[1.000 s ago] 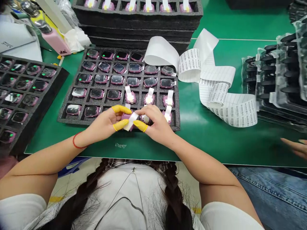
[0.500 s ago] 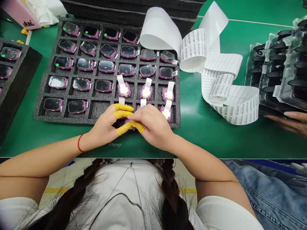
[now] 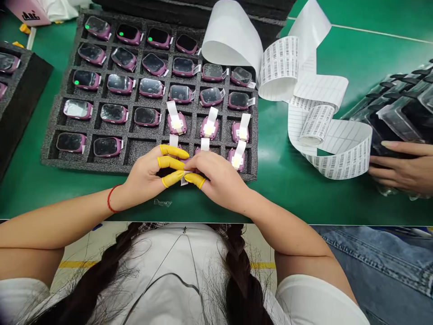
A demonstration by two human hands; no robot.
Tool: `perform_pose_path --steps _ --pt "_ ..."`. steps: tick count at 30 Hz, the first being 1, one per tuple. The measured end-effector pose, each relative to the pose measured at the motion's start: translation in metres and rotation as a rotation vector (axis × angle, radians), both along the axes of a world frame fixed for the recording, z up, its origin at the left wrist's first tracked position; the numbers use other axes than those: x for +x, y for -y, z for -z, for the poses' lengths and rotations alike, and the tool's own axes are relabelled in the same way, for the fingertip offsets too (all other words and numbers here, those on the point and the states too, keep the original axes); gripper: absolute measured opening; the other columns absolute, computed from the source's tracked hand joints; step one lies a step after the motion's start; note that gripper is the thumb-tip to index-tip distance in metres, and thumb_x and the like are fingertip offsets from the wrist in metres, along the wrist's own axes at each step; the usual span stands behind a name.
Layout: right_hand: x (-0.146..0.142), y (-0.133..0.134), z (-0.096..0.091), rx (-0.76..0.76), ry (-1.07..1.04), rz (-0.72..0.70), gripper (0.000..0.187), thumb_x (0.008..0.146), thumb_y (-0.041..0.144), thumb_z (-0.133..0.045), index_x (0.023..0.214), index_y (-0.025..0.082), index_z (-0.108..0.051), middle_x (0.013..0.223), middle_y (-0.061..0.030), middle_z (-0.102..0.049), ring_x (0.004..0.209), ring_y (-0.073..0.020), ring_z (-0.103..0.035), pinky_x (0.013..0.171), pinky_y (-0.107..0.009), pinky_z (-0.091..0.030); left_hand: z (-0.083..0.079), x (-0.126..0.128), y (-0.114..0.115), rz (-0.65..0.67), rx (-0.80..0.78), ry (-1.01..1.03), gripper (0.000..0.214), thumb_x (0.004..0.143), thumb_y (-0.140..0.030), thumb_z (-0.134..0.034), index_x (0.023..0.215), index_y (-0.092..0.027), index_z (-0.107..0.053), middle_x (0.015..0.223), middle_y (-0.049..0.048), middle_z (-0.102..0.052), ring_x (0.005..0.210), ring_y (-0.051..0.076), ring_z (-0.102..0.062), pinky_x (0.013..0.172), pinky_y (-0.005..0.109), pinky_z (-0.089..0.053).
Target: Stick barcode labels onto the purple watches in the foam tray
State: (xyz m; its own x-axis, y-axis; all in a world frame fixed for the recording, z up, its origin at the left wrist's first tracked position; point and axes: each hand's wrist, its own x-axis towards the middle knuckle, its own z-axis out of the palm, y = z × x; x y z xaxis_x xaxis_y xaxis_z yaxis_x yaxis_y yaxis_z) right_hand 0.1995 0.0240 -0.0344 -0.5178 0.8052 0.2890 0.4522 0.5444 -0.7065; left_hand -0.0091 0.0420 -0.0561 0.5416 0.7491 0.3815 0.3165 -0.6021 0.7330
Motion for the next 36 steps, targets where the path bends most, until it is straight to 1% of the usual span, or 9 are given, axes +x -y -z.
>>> perform_pose_path --steps 3,7,15,17,21,26,29,33,36 --pt "0.0 0.001 0.001 0.058 0.05 -0.018 0.004 0.092 0.021 -0.057 0.095 0.022 -0.06 0.089 -0.0037 -0.071 0.085 -0.0173 -0.064 0.074 -0.031 -0.05 -0.001 0.001 0.0 -0.019 -0.023 0.0 0.005 0.086 -0.022 -0.068 0.089 -0.018 -0.067 0.105 0.0069 -0.068 0.102 0.017 -0.065 0.088 0.032 -0.054" --pt "0.001 0.002 0.004 0.249 0.134 0.004 0.008 0.092 0.018 -0.056 0.097 0.022 -0.06 0.097 -0.0059 -0.073 0.088 -0.0193 -0.065 0.072 -0.033 -0.049 -0.002 0.002 0.001 -0.036 -0.039 -0.005 0.002 0.086 -0.019 -0.065 0.087 -0.019 -0.067 0.105 0.0065 -0.069 0.101 0.016 -0.065 0.088 0.032 -0.054" --pt "-0.002 0.007 0.0 0.445 0.226 0.03 0.009 0.091 0.017 -0.057 0.086 0.023 -0.062 0.086 -0.0027 -0.073 0.078 -0.0174 -0.062 0.069 -0.034 -0.043 -0.003 0.002 0.002 -0.044 -0.047 -0.022 0.003 0.086 -0.016 -0.062 0.085 -0.017 -0.064 0.106 0.0078 -0.068 0.103 0.017 -0.064 0.088 0.032 -0.053" --pt "0.002 0.006 -0.008 0.358 0.159 0.038 0.008 0.09 0.019 -0.06 0.084 0.024 -0.062 0.088 -0.0029 -0.072 0.08 -0.0177 -0.062 0.071 -0.036 -0.044 -0.005 0.002 0.001 -0.034 -0.054 -0.02 0.002 0.087 -0.017 -0.062 0.086 -0.017 -0.064 0.107 0.0077 -0.068 0.104 0.017 -0.064 0.088 0.032 -0.053" --pt "0.015 -0.002 -0.021 -0.088 -0.126 0.256 0.012 0.087 0.029 -0.065 0.077 0.024 -0.062 0.088 -0.0038 -0.067 0.085 -0.0184 -0.062 0.075 -0.037 -0.049 -0.01 -0.002 -0.002 0.043 -0.079 -0.004 0.005 0.086 -0.019 -0.061 0.084 -0.018 -0.065 0.113 0.0078 -0.066 0.104 0.017 -0.063 0.092 0.035 -0.052" --pt "0.019 -0.014 -0.016 -0.51 -0.333 0.347 0.028 0.075 0.042 -0.076 0.064 0.02 -0.064 0.085 -0.0036 -0.063 0.076 -0.0156 -0.059 0.067 -0.033 -0.05 -0.01 -0.004 -0.004 0.164 -0.043 -0.016 0.019 0.092 -0.022 -0.054 0.078 -0.02 -0.067 0.117 0.0069 -0.066 0.11 0.019 -0.058 0.097 0.037 -0.049" --pt "0.016 -0.016 -0.011 -0.563 -0.38 0.359 0.03 0.072 0.045 -0.078 0.062 0.02 -0.065 0.084 -0.0035 -0.063 0.075 -0.015 -0.059 0.067 -0.032 -0.05 -0.011 -0.004 -0.005 0.133 -0.058 -0.076 0.004 0.086 -0.021 -0.065 0.09 -0.02 -0.064 0.117 0.0062 -0.066 0.109 0.019 -0.058 0.097 0.037 -0.048" --pt "0.013 -0.013 -0.01 -0.569 -0.344 0.357 0.031 0.073 0.047 -0.076 0.064 0.019 -0.066 0.086 -0.0044 -0.063 0.076 -0.0156 -0.059 0.066 -0.033 -0.05 -0.013 -0.005 -0.008 0.121 -0.139 -0.217 0.044 0.082 -0.022 -0.071 0.122 -0.021 -0.052 0.119 0.0064 -0.062 0.109 0.021 -0.057 0.097 0.037 -0.047" --pt "0.012 -0.009 -0.008 -0.572 -0.297 0.331 0.027 0.076 0.043 -0.075 0.066 0.019 -0.066 0.09 -0.005 -0.063 0.08 -0.0166 -0.06 0.07 -0.034 -0.05 -0.011 -0.006 -0.01 0.135 -0.082 -0.263 0.058 0.078 -0.03 -0.079 0.126 -0.021 -0.048 0.115 0.0065 -0.061 0.109 0.023 -0.056 0.098 0.038 -0.045"
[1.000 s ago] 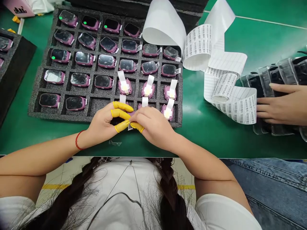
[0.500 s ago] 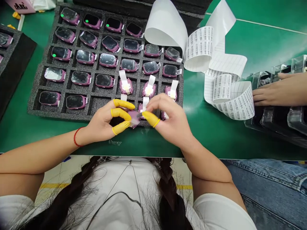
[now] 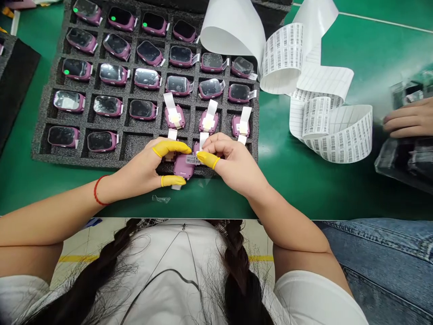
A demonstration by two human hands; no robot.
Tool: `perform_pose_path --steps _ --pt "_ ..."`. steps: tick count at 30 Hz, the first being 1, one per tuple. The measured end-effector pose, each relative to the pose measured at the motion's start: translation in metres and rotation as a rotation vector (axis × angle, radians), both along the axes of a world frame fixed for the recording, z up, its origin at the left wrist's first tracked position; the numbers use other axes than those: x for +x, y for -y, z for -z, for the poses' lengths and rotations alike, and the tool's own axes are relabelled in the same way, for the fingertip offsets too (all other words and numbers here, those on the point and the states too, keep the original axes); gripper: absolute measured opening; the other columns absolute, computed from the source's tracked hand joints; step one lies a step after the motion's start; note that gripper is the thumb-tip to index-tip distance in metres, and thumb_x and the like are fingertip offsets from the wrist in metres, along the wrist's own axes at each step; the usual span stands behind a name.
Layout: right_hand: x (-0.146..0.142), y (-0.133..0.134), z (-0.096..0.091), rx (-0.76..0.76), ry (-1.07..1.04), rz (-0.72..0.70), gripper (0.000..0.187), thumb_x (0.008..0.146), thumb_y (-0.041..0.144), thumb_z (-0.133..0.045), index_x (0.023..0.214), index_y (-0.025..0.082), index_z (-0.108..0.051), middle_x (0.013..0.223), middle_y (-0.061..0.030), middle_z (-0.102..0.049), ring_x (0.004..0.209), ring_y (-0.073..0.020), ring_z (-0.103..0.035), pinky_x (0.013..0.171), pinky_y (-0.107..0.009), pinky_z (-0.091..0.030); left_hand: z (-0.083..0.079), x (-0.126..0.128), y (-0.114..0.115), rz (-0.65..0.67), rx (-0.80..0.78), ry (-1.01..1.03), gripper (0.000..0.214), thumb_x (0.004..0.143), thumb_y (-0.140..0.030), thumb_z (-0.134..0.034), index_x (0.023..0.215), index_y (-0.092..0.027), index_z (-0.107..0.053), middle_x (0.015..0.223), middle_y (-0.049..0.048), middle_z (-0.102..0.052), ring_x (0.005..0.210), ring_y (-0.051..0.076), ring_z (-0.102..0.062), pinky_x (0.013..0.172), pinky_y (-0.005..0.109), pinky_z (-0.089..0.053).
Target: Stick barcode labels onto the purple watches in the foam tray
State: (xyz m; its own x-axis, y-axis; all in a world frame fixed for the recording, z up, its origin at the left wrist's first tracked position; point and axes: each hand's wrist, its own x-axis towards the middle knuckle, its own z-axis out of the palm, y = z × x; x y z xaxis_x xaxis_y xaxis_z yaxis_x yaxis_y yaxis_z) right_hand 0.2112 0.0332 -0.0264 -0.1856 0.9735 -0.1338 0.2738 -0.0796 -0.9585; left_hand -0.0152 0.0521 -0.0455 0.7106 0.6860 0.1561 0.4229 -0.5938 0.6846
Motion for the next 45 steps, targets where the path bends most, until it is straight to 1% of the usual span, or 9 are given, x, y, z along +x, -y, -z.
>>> perform_pose_path --steps 4,9,13,19,27,36,39,42,45 --pt "-0.005 0.006 0.004 0.043 0.077 -0.043 0.015 0.079 0.029 -0.071 0.068 0.02 -0.066 0.096 -0.0049 -0.063 0.096 -0.021 -0.058 0.087 -0.042 -0.047 0.01 0.002 0.004 0.0 0.117 -0.024 0.073 0.073 -0.044 -0.082 0.13 -0.022 -0.043 0.116 0.0077 -0.061 0.109 0.025 -0.055 0.1 0.041 -0.042" --pt "-0.013 0.011 0.006 0.079 0.191 -0.062 0.012 0.081 0.022 -0.067 0.068 0.021 -0.066 0.097 -0.0043 -0.063 0.101 -0.0224 -0.054 0.096 -0.047 -0.043 0.018 0.007 0.012 -0.072 0.195 0.034 0.077 0.075 -0.037 -0.081 0.135 -0.025 -0.035 0.12 0.0076 -0.061 0.109 0.025 -0.058 0.097 0.042 -0.043" --pt "-0.014 0.012 0.007 0.134 0.241 -0.082 0.012 0.081 0.021 -0.068 0.069 0.022 -0.067 0.095 -0.0031 -0.063 0.1 -0.0221 -0.054 0.095 -0.046 -0.043 0.019 0.009 0.014 -0.102 0.217 0.056 0.075 0.074 -0.034 -0.082 0.133 -0.025 -0.037 0.118 0.0072 -0.061 0.108 0.026 -0.059 0.096 0.043 -0.045" --pt "-0.015 0.012 0.009 0.175 0.283 -0.096 0.011 0.08 0.018 -0.068 0.07 0.022 -0.067 0.095 -0.0024 -0.063 0.101 -0.0222 -0.054 0.094 -0.045 -0.043 0.019 0.01 0.013 -0.102 0.195 0.049 0.069 0.077 -0.037 -0.079 0.132 -0.023 -0.041 0.111 0.0052 -0.062 0.105 0.026 -0.057 0.096 0.042 -0.042" --pt "-0.016 0.012 0.009 0.206 0.328 -0.107 0.012 0.081 0.018 -0.068 0.069 0.022 -0.066 0.094 -0.0019 -0.063 0.098 -0.0222 -0.054 0.094 -0.046 -0.041 0.018 0.01 0.012 -0.103 0.137 -0.001 0.066 0.078 -0.043 -0.076 0.132 -0.023 -0.043 0.111 0.0052 -0.061 0.105 0.026 -0.055 0.096 0.042 -0.039" --pt "-0.017 0.013 0.01 0.222 0.357 -0.106 0.012 0.082 0.018 -0.066 0.07 0.022 -0.065 0.094 -0.0025 -0.064 0.099 -0.0219 -0.055 0.092 -0.044 -0.042 0.019 0.01 0.012 -0.088 0.244 0.019 0.063 0.081 -0.04 -0.075 0.131 -0.02 -0.042 0.108 0.0051 -0.062 0.101 0.023 -0.056 0.091 0.038 -0.042" --pt "-0.018 0.016 0.01 0.309 0.393 -0.105 0.011 0.082 0.017 -0.065 0.072 0.021 -0.064 0.094 -0.0031 -0.065 0.098 -0.0214 -0.056 0.089 -0.042 -0.043 0.018 0.01 0.013 -0.101 0.248 0.007 0.06 0.083 -0.038 -0.073 0.131 -0.02 -0.042 0.108 0.0053 -0.061 0.102 0.023 -0.056 0.092 0.038 -0.042" --pt "-0.016 0.019 0.008 0.505 0.532 -0.118 0.009 0.085 0.02 -0.064 0.076 0.021 -0.064 0.096 -0.0043 -0.066 0.099 -0.0227 -0.057 0.086 -0.042 -0.041 0.019 0.009 0.013 -0.102 0.256 0.008 0.06 0.083 -0.039 -0.073 0.131 -0.019 -0.042 0.109 0.0063 -0.061 0.105 0.024 -0.056 0.092 0.038 -0.042" --pt "-0.014 0.019 0.009 0.618 0.669 -0.052 0.008 0.089 0.027 -0.063 0.083 0.022 -0.065 0.096 -0.0054 -0.066 0.095 -0.0234 -0.057 0.085 -0.044 -0.039 0.023 0.01 0.015 -0.1 0.277 0.034 0.061 0.084 -0.04 -0.072 0.132 -0.02 -0.04 0.112 0.0069 -0.06 0.107 0.024 -0.056 0.094 0.039 -0.042"
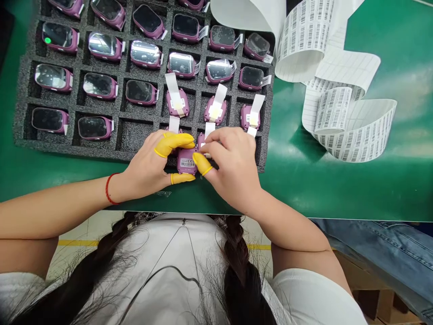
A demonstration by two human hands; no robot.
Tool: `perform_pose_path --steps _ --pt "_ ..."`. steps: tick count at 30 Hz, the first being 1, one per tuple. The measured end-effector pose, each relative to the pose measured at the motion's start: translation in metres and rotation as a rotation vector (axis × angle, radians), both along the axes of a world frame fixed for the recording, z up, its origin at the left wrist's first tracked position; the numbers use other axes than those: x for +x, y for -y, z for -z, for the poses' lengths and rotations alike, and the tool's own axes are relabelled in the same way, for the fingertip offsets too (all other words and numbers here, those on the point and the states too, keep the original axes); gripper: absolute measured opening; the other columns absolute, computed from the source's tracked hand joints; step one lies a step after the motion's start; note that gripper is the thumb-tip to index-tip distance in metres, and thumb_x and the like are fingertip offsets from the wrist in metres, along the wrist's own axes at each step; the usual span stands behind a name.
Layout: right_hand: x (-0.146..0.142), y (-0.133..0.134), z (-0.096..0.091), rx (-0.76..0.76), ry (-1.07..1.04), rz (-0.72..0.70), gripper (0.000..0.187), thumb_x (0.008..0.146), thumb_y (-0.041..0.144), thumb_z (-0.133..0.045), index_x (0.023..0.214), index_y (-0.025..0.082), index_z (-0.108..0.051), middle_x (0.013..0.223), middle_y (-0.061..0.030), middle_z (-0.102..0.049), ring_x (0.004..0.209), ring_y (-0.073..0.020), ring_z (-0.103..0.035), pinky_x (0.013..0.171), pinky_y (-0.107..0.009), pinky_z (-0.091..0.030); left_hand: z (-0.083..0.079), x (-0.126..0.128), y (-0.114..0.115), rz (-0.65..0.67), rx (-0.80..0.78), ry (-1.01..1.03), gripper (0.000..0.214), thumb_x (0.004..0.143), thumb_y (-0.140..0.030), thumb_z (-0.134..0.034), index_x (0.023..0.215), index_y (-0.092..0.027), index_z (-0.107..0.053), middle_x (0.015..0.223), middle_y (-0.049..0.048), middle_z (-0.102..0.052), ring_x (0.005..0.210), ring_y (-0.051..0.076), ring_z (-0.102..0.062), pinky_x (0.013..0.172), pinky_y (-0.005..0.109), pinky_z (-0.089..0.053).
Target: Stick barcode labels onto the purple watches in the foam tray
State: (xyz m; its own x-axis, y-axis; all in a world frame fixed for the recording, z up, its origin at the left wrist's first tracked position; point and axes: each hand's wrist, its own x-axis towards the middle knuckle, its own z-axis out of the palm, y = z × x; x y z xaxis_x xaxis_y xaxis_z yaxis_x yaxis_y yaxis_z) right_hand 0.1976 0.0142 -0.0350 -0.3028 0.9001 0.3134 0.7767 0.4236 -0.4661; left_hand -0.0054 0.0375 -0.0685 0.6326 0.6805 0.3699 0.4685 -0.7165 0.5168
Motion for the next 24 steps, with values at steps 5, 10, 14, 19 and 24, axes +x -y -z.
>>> perform_pose_path --steps 5,10,14,19,24 --pt "-0.006 -0.004 0.011 -0.098 -0.008 -0.018 0.036 0.085 0.054 -0.063 0.095 0.02 -0.06 0.099 -0.0089 -0.062 0.093 -0.0251 -0.051 0.08 -0.041 -0.04 -0.003 -0.002 -0.001 0.016 0.03 0.006 0.06 0.087 -0.043 -0.067 0.134 -0.019 -0.039 0.111 0.0086 -0.058 0.109 0.025 -0.053 0.097 0.04 -0.042" --pt "-0.01 -0.008 0.019 -0.175 -0.082 -0.008 0.036 0.088 0.057 -0.056 0.085 0.021 -0.059 0.089 -0.0048 -0.061 0.088 -0.0223 -0.049 0.08 -0.04 -0.038 -0.029 -0.017 -0.012 0.193 -0.12 -0.215 0.073 0.082 -0.036 -0.073 0.141 -0.019 -0.034 0.127 0.0132 -0.05 0.119 0.029 -0.045 0.104 0.047 -0.039" --pt "-0.007 -0.012 0.021 -0.194 -0.163 -0.007 0.029 0.091 0.048 -0.057 0.081 0.022 -0.063 0.086 -0.004 -0.063 0.088 -0.0218 -0.05 0.081 -0.04 -0.037 -0.03 -0.019 -0.011 0.167 -0.068 -0.353 0.075 0.081 -0.033 -0.073 0.142 -0.014 -0.036 0.131 0.0179 -0.047 0.125 0.033 -0.04 0.105 0.051 -0.035" --pt "-0.006 -0.014 0.02 -0.213 -0.218 -0.009 0.022 0.093 0.028 -0.056 0.074 0.021 -0.064 0.086 -0.0033 -0.066 0.088 -0.021 -0.05 0.081 -0.04 -0.037 -0.016 -0.007 -0.001 -0.015 -0.034 -0.289 0.059 0.081 -0.039 -0.072 0.131 -0.015 -0.051 0.123 0.015 -0.054 0.118 0.033 -0.045 0.102 0.051 -0.034" --pt "-0.003 -0.015 0.015 -0.264 -0.299 -0.025 0.03 0.095 0.028 -0.051 0.069 0.021 -0.064 0.084 -0.0031 -0.065 0.087 -0.0195 -0.051 0.082 -0.038 -0.04 -0.015 -0.004 -0.001 -0.022 -0.072 -0.217 0.054 0.082 -0.041 -0.07 0.129 -0.019 -0.054 0.115 0.0104 -0.059 0.116 0.03 -0.048 0.105 0.05 -0.03"
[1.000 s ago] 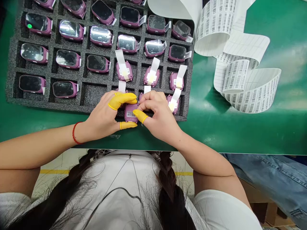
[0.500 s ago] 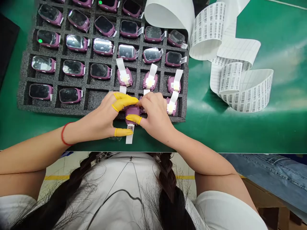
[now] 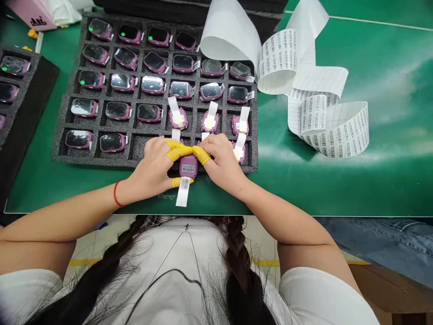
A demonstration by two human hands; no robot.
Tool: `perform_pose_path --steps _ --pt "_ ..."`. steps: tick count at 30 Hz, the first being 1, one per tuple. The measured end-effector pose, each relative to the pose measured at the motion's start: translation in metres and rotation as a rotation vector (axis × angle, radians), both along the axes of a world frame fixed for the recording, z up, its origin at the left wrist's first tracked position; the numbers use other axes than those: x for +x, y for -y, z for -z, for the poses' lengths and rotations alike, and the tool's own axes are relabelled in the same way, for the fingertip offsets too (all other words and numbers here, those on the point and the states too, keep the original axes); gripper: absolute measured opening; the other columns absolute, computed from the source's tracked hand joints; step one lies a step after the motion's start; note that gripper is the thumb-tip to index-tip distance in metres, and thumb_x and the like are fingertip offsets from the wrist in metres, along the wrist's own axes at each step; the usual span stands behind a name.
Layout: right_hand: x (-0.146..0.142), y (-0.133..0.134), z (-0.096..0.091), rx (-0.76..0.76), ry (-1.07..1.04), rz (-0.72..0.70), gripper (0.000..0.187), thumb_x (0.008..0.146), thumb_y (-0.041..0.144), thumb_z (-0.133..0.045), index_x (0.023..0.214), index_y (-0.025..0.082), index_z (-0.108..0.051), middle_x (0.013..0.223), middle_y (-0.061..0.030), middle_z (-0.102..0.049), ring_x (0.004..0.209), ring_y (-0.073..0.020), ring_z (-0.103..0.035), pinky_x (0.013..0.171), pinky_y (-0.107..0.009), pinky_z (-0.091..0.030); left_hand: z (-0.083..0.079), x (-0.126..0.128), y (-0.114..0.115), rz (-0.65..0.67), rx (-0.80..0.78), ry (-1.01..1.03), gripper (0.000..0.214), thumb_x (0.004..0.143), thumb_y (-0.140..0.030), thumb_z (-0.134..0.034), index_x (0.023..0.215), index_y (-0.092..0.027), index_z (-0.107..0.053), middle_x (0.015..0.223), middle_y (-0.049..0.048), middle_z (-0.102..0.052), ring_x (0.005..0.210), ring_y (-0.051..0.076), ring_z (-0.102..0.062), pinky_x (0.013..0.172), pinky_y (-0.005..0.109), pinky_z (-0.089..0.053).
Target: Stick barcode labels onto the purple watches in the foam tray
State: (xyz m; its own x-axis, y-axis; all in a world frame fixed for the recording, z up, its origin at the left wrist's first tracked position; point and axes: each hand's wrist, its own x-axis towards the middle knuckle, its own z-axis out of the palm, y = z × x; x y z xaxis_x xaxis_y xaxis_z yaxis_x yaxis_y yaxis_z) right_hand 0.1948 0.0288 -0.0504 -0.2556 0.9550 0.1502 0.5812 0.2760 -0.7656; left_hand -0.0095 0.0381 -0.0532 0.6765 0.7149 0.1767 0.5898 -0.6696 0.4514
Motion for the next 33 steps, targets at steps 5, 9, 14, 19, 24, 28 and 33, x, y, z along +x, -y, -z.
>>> perform_pose_path --steps 5,9,14,19,24,28,33 --pt "0.005 -0.001 -0.006 -0.006 -0.135 0.083 0.028 0.093 0.031 -0.052 0.071 0.022 -0.067 0.084 -0.0042 -0.064 0.087 -0.0197 -0.055 0.083 -0.039 -0.043 -0.012 -0.001 0.0 -0.047 -0.218 0.17 0.038 0.082 -0.035 -0.071 0.116 -0.021 -0.062 0.102 0.0041 -0.066 0.101 0.022 -0.057 0.102 0.042 -0.039" --pt "0.007 -0.003 -0.005 -0.013 -0.175 0.151 0.03 0.091 0.039 -0.054 0.072 0.023 -0.07 0.082 -0.0042 -0.064 0.085 -0.02 -0.056 0.081 -0.039 -0.043 -0.025 -0.022 -0.014 -0.183 -0.397 0.343 0.029 0.083 -0.038 -0.069 0.107 -0.02 -0.067 0.102 0.003 -0.071 0.09 0.018 -0.063 0.083 0.029 -0.049" --pt "0.006 -0.004 -0.002 0.006 -0.18 0.144 0.033 0.091 0.045 -0.054 0.073 0.024 -0.072 0.08 -0.0043 -0.064 0.085 -0.0206 -0.057 0.081 -0.041 -0.045 -0.031 -0.062 -0.038 -0.244 -0.244 -0.055 0.028 0.095 -0.038 -0.051 0.096 -0.017 -0.068 0.091 0.0055 -0.071 0.082 0.02 -0.063 0.079 0.033 -0.047" --pt "0.007 -0.004 0.0 0.045 -0.167 0.127 0.032 0.092 0.043 -0.054 0.073 0.024 -0.071 0.081 -0.0047 -0.065 0.084 -0.0214 -0.057 0.079 -0.042 -0.046 -0.038 -0.064 -0.053 -0.293 0.152 -0.295 0.029 0.094 -0.033 -0.052 0.113 -0.016 -0.066 0.098 0.0115 -0.067 0.091 0.027 -0.059 0.081 0.039 -0.045" --pt "0.007 -0.005 0.001 0.06 -0.163 0.133 0.03 0.092 0.038 -0.054 0.072 0.023 -0.071 0.08 -0.0042 -0.065 0.085 -0.0206 -0.058 0.079 -0.04 -0.046 -0.03 -0.048 -0.091 -0.132 0.194 -0.355 0.037 0.087 -0.027 -0.063 0.121 -0.013 -0.063 0.11 0.0143 -0.06 0.103 0.029 -0.053 0.089 0.041 -0.044" --pt "0.007 -0.005 -0.001 0.049 -0.161 0.143 0.027 0.091 0.034 -0.054 0.072 0.023 -0.071 0.081 -0.0039 -0.065 0.086 -0.0204 -0.057 0.08 -0.04 -0.046 -0.028 -0.046 -0.118 -0.038 0.197 -0.454 0.029 0.088 -0.023 -0.059 0.113 -0.01 -0.065 0.1 0.0129 -0.059 0.098 0.028 -0.056 0.088 0.04 -0.046" --pt "0.007 -0.003 -0.006 0.05 -0.169 0.127 0.024 0.092 0.032 -0.054 0.076 0.022 -0.069 0.082 -0.0035 -0.063 0.086 -0.0193 -0.057 0.08 -0.038 -0.046 -0.044 -0.041 -0.092 -0.215 0.002 -0.08 0.023 0.086 -0.019 -0.055 0.108 -0.013 -0.062 0.087 0.0058 -0.063 0.081 0.019 -0.062 0.077 0.035 -0.051"
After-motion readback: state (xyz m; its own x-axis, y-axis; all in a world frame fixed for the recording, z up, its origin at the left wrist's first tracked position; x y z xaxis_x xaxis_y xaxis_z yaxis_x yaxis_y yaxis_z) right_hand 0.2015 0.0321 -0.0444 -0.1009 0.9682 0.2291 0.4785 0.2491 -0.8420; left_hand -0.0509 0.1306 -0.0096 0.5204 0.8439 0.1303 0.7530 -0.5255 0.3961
